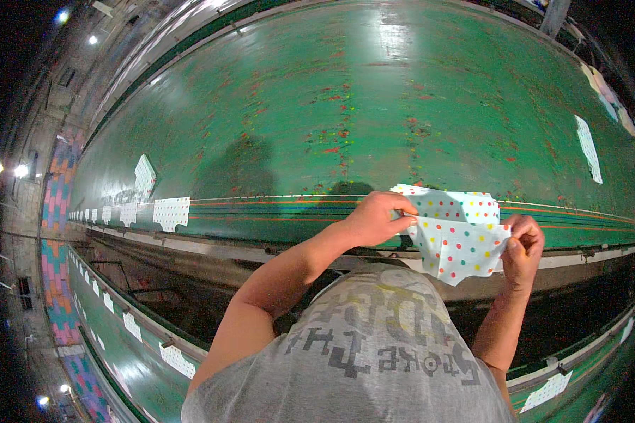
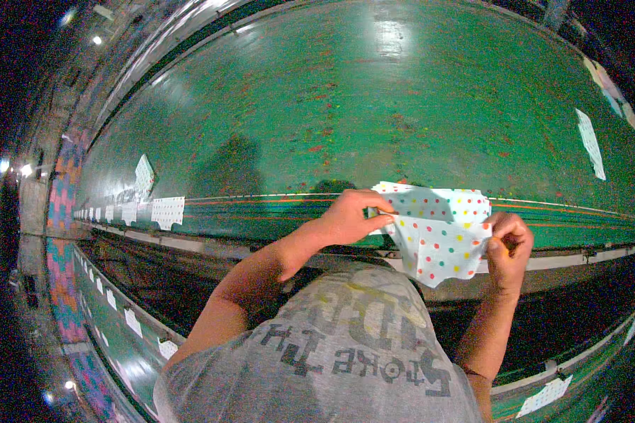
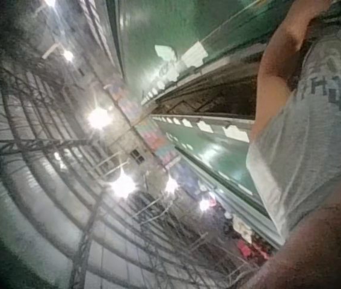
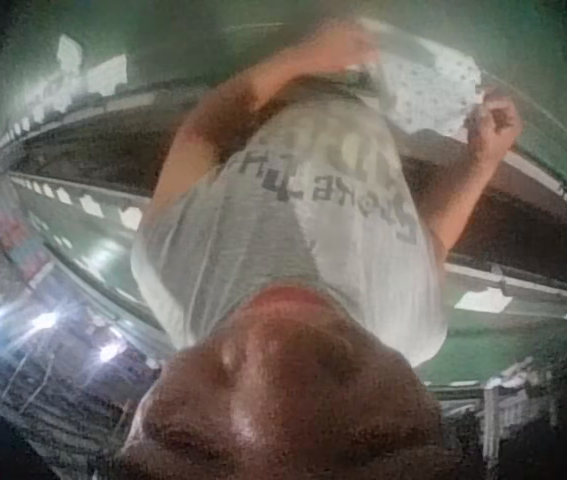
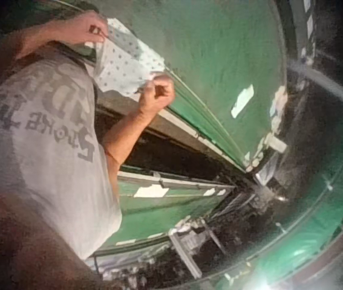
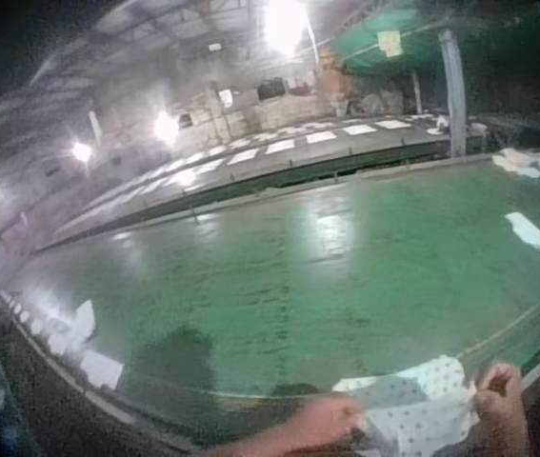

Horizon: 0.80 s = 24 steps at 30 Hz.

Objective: The person repeatedly picks up white fabric pieces with colorful polka dots and places them onto a green conveyor belt, aligning them with thin rods. The person handles the fabric pieces one at a time, adjusting their position before moving to the next piece.

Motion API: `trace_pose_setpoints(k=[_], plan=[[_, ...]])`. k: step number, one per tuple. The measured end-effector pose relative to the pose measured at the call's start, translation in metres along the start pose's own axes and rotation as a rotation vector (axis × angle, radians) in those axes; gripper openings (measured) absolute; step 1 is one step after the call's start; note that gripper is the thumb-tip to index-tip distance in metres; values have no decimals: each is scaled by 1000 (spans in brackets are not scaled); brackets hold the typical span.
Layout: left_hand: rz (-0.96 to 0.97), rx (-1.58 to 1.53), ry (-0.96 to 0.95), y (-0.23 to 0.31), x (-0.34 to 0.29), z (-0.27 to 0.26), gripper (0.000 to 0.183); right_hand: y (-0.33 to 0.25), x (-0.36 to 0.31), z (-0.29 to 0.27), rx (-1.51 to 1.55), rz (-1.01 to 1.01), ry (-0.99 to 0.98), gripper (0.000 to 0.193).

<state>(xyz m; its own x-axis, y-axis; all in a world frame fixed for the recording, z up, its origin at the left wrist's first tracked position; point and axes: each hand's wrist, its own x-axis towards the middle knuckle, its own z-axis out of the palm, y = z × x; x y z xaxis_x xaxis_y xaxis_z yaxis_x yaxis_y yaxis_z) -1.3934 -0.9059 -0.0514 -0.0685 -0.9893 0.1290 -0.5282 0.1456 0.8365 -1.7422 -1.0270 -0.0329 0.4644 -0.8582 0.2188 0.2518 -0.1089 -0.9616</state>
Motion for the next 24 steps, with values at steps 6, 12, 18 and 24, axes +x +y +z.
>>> trace_pose_setpoints(k=[6, 12, 18, 24], plan=[[-326, -290, 148, -19, -93, -78, 25, 19, -3, 40, -161, -10, -10, 31], [-527, -386, 414, -54, -203, -149, 32, 41, -6, 159, -422, 312, -405, 25], [-658, -345, 660, -100, -268, -216, 36, 104, 5, 266, -336, 407, -506, 14], [-648, -34, 653, -178, -256, -249, 39, 157, 38, 336, -214, 601, -267, 19]])
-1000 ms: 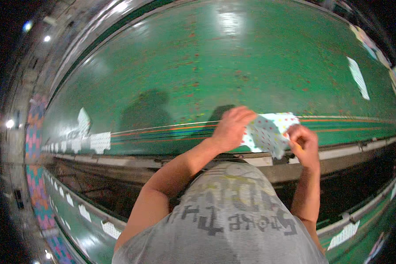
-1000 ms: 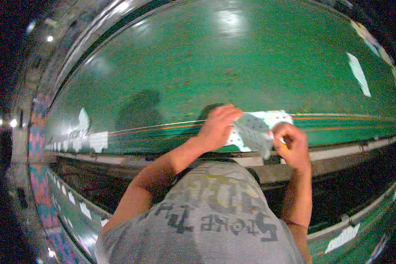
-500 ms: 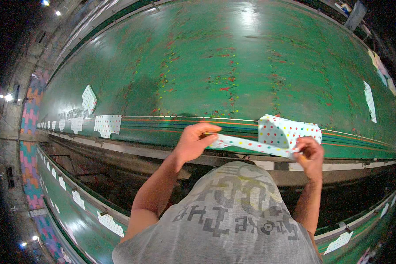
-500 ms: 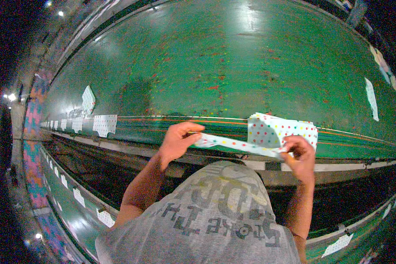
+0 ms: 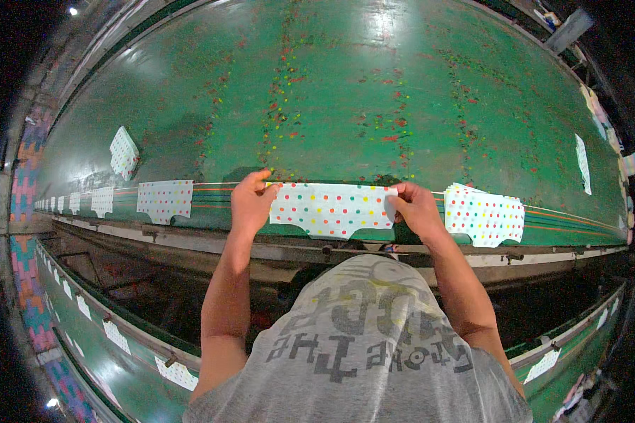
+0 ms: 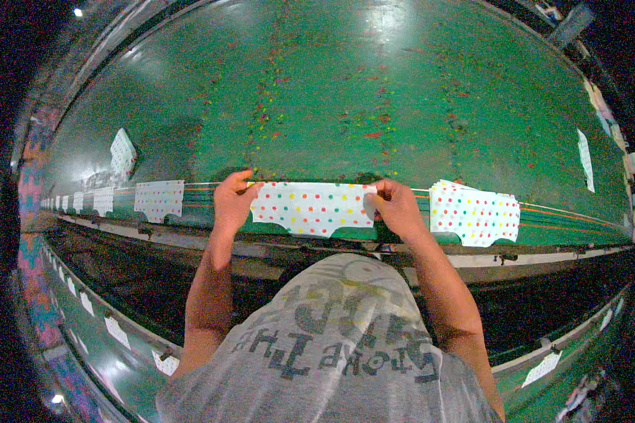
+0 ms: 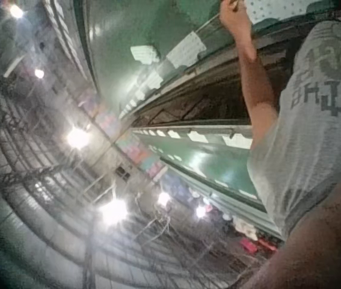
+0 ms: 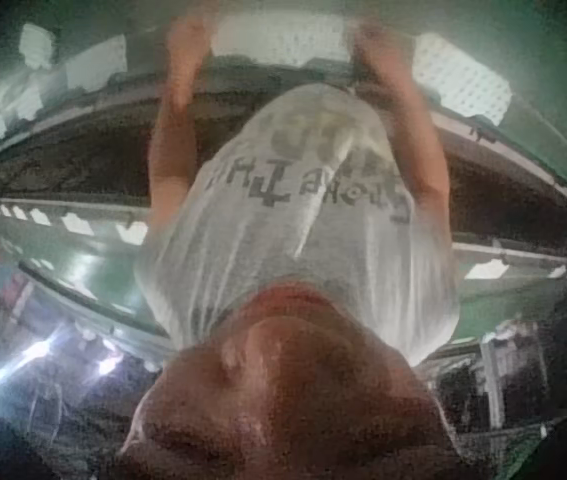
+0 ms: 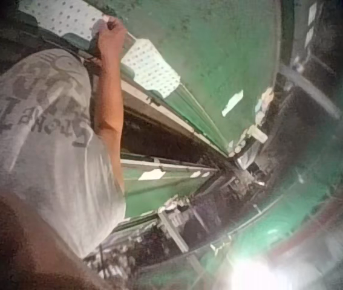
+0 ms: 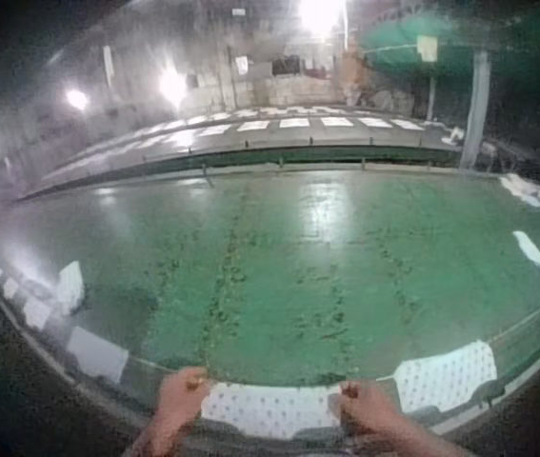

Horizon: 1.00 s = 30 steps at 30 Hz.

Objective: The person repeatedly picks up white fabric pieces with colorful polka dots and places them onto a green conveyor belt, aligning them with thin rods. The person handles the fabric pieces one at a time, adjusting their position before moving to the next piece.

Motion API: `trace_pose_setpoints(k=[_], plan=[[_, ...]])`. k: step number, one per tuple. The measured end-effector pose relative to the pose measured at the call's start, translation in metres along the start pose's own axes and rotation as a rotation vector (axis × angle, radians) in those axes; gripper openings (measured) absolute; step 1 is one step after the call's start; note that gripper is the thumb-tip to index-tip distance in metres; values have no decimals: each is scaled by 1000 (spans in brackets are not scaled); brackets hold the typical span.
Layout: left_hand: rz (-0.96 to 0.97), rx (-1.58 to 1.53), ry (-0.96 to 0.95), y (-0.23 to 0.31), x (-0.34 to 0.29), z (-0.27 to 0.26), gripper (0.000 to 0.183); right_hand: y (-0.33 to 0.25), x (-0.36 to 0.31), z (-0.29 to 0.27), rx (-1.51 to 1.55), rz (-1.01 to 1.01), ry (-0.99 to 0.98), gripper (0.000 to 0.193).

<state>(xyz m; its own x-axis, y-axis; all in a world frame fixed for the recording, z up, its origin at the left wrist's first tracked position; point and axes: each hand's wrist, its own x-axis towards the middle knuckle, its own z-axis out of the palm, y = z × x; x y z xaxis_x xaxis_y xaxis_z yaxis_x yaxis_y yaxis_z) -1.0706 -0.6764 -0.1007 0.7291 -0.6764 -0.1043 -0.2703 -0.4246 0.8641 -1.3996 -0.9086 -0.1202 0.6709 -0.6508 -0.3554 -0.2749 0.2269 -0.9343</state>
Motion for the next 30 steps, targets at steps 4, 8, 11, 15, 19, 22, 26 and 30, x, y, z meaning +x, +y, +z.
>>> trace_pose_setpoints(k=[4, 8, 11, 15, 19, 22, 26, 30], plan=[[43, 109, -38, -23, 19, 4, 42, 6, 12, 15, -326, -157, 177, 31], [87, -28, -65, -37, 22, 4, 45, 14, 6, 24, -425, -288, 276, 37], [131, -26, -86, -42, 23, -1, 44, 12, 3, 30, -457, -240, 303, 31], [141, -66, -114, -44, 22, -1, 44, 6, -3, 32, -387, -224, 284, 22], [118, -79, -109, -46, 25, 2, 45, 7, -11, 30, -486, -189, 336, 18], [98, -42, -102, -48, 29, 4, 45, 9, -9, 29, -476, -154, 357, 17], [62, -64, -107, -46, 30, 2, 43, 7, -6, 28, -524, -168, 370, 17], [78, -35, -85, -44, 27, 3, 43, 6, -6, 29, -524, -164, 363, 16]])
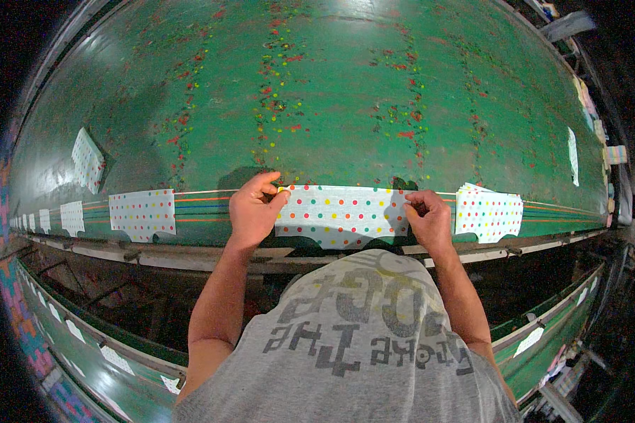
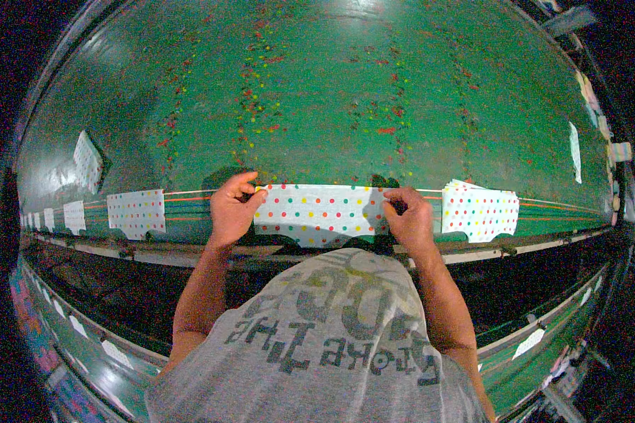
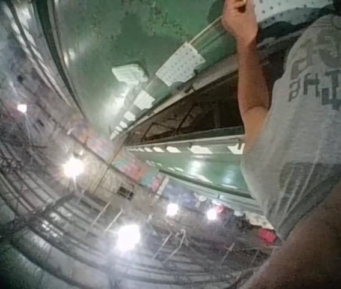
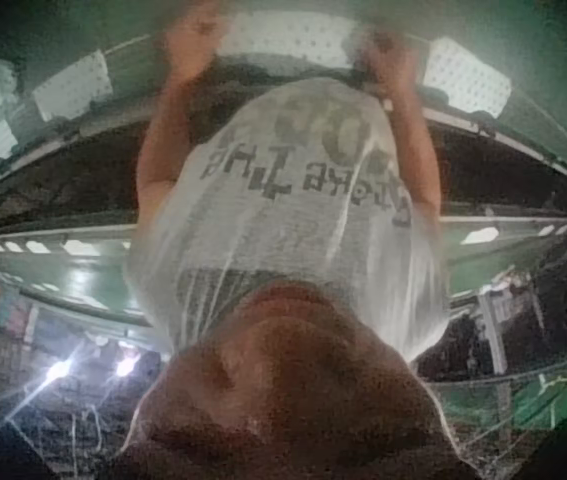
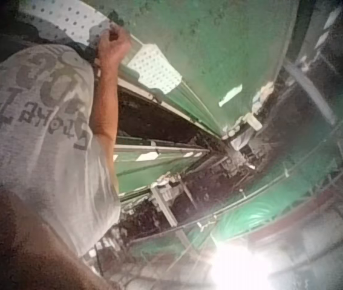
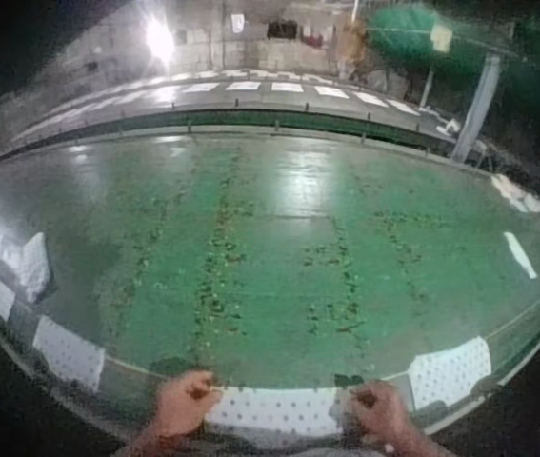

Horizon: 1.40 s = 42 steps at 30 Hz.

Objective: The person repeatedly picks up white fabric pieces with colorful polka dots and places them onto a green conveyor belt, aligning them with thin rods. The person handles the fabric pieces one at a time, adjusting their position before moving to the next piece.

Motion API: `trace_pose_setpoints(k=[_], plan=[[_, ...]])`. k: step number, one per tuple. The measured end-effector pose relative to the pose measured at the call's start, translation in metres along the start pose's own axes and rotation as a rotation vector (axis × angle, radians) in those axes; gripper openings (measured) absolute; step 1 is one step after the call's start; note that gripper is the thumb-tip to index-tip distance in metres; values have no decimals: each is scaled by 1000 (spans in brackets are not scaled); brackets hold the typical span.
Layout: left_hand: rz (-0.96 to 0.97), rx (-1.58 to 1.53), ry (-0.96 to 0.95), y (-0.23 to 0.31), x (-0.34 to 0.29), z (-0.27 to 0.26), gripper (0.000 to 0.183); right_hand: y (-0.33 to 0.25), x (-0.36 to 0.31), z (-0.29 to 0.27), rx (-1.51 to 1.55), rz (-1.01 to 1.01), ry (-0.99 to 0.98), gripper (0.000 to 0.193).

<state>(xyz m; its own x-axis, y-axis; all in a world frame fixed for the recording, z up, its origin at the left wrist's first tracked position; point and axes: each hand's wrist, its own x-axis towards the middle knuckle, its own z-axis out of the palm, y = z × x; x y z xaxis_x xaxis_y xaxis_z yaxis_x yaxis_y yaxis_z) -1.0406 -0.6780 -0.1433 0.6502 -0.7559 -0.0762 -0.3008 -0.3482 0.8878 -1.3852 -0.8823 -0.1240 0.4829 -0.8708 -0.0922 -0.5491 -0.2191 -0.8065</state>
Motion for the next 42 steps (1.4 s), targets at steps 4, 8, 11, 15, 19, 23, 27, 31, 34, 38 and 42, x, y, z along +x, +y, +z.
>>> trace_pose_setpoints(k=[4, 8, 11, 15, 19, 23, 27, 31, 34, 38, 42], plan=[[-4, -7, 27, -2, 1, 5, 45, 3, -4, 1, -34, -54, 35, 15], [-11, 31, 40, -3, 1, 6, 47, 6, -2, 1, -23, -55, 42, 15], [32, 68, 63, -2, 1, 5, 49, 6, -1, 3, -36, -105, 61, 15], [46, 57, 71, -2, 2, 4, 49, 0, -5, 4, -12, -61, 55, 15], [45, 35, 51, -1, 2, 7, 46, -9, -15, -4, -130, -439, 39, 19], [11, 13, 24, 1, 3, 6, 46, -18, -22, -12, -96, -580, -143, 20], [-22, 0, 7, 3, 4, 5, 46, -21, -23, -12, -57, -574, -124, 20], [31, 35, 11, 7, 3, 5, 46, -18, -15, -10, -98, -443, -27, 16], [24, 24, 7, 9, 2, 5, 46, -15, 0, -7, -154, -316, 55, 14], [25, -1, 6, 7, 4, 6, 45, -11, 9, -4, -205, -179, 49, 15], [17, 0, 5, 5, 3, 5, 45, -10, 7, -5, -228, -243, 50, 15]])
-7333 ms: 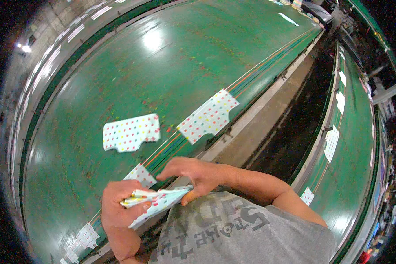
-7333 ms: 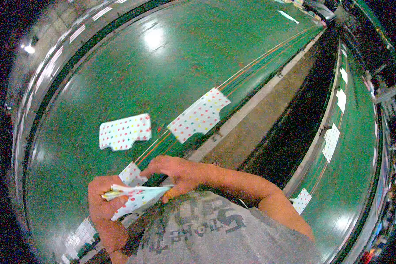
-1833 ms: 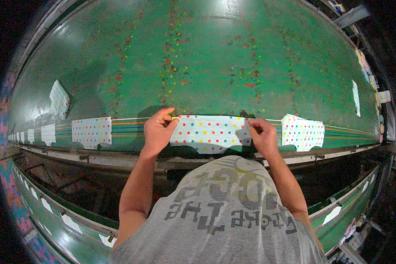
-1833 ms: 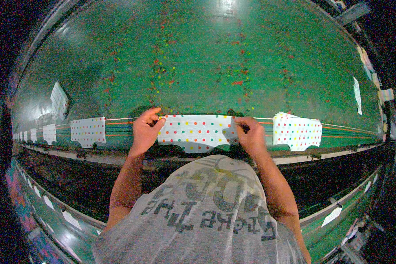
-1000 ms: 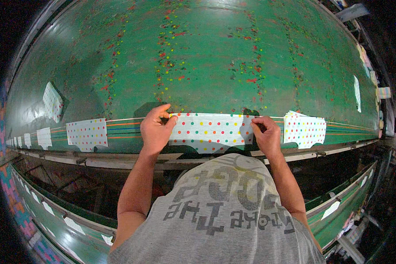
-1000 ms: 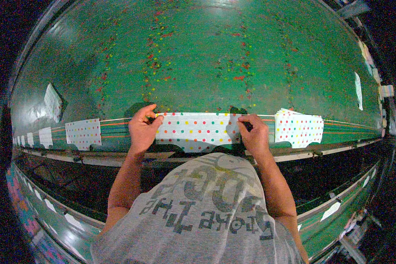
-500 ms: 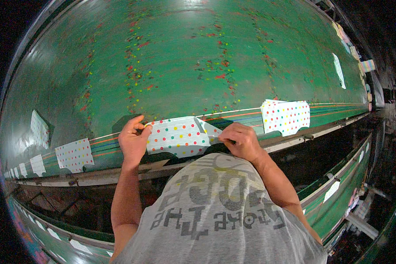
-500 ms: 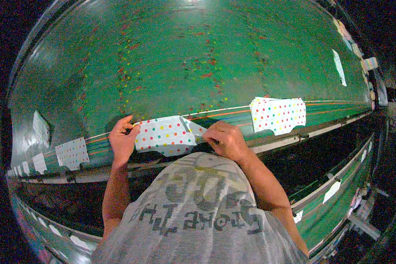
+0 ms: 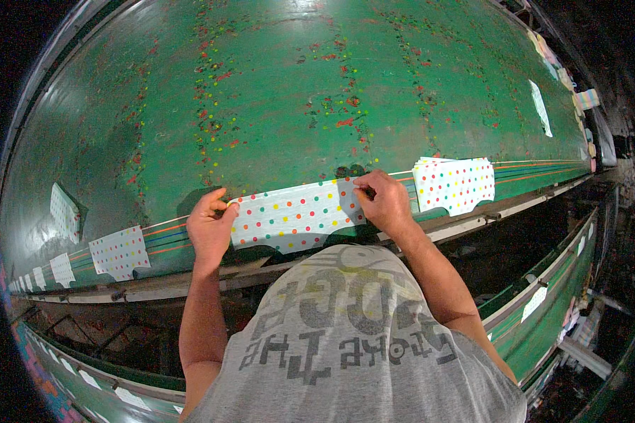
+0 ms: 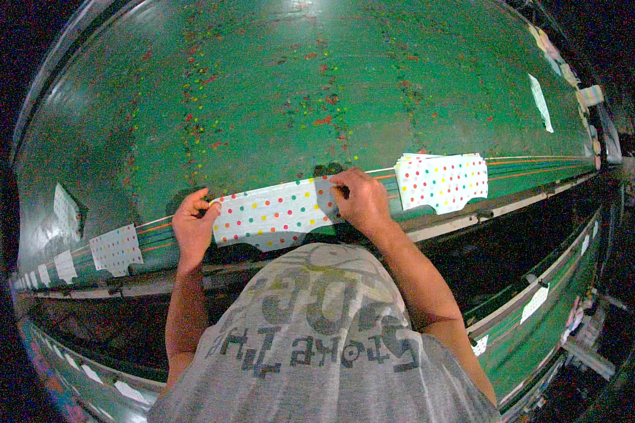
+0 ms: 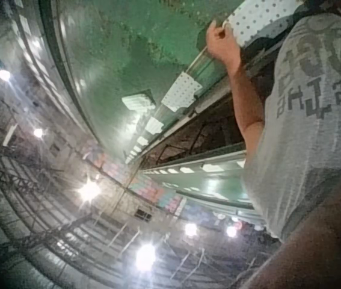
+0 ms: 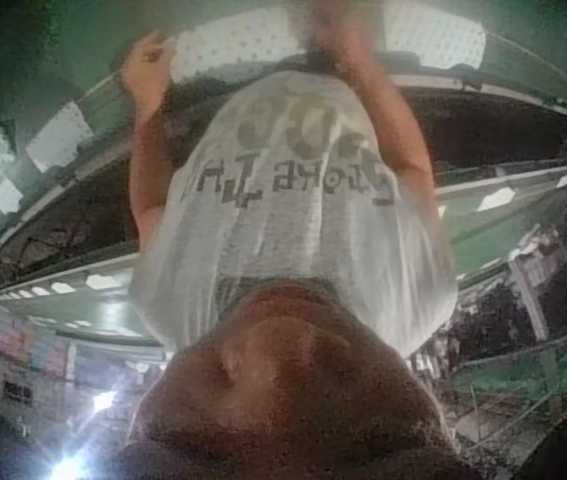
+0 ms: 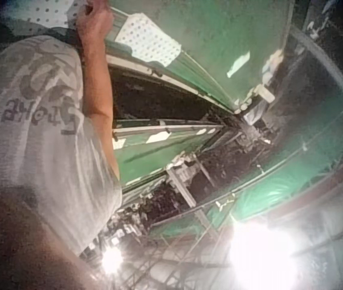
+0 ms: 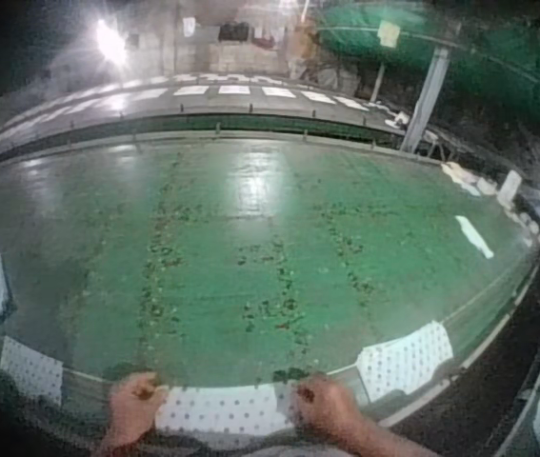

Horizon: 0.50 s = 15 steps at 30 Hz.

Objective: The person repeatedly picks up white fabric pieces with colorful polka dots and places them onto a green conveyor belt, aligning them with thin rods. The person handles the fabric pieces one at a time, adjusting their position before moving to the next piece.

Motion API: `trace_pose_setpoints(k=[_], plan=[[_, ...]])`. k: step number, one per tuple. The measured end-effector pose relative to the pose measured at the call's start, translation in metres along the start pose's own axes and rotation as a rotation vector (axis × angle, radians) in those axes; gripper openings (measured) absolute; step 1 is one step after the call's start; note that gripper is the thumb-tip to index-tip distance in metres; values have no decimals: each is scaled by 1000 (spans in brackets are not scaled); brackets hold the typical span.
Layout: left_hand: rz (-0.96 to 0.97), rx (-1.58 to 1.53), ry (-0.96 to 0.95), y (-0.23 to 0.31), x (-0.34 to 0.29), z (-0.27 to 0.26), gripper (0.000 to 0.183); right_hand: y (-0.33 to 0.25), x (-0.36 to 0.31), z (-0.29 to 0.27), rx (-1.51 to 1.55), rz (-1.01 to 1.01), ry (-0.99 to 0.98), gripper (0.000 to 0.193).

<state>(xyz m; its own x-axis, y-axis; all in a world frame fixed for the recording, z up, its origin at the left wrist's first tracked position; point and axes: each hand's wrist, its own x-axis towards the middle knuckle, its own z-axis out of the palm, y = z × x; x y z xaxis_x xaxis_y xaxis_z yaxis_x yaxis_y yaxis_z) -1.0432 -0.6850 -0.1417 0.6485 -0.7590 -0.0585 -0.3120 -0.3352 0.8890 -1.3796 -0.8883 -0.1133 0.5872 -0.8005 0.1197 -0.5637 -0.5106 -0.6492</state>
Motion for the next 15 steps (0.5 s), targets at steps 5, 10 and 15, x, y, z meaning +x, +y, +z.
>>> trace_pose_setpoints(k=[5, 10, 15], plan=[[-7, 16, 4, 0, 0, -1, 46, -5, -12, -10, 99, -357, -67, 17], [12, 35, -17, 0, 1, -1, 46, -5, -19, -12, 115, -364, -105, 17], [-34, -31, -29, -1, 1, -1, 47, 3, -9, -4, 47, -87, 22, 12]])
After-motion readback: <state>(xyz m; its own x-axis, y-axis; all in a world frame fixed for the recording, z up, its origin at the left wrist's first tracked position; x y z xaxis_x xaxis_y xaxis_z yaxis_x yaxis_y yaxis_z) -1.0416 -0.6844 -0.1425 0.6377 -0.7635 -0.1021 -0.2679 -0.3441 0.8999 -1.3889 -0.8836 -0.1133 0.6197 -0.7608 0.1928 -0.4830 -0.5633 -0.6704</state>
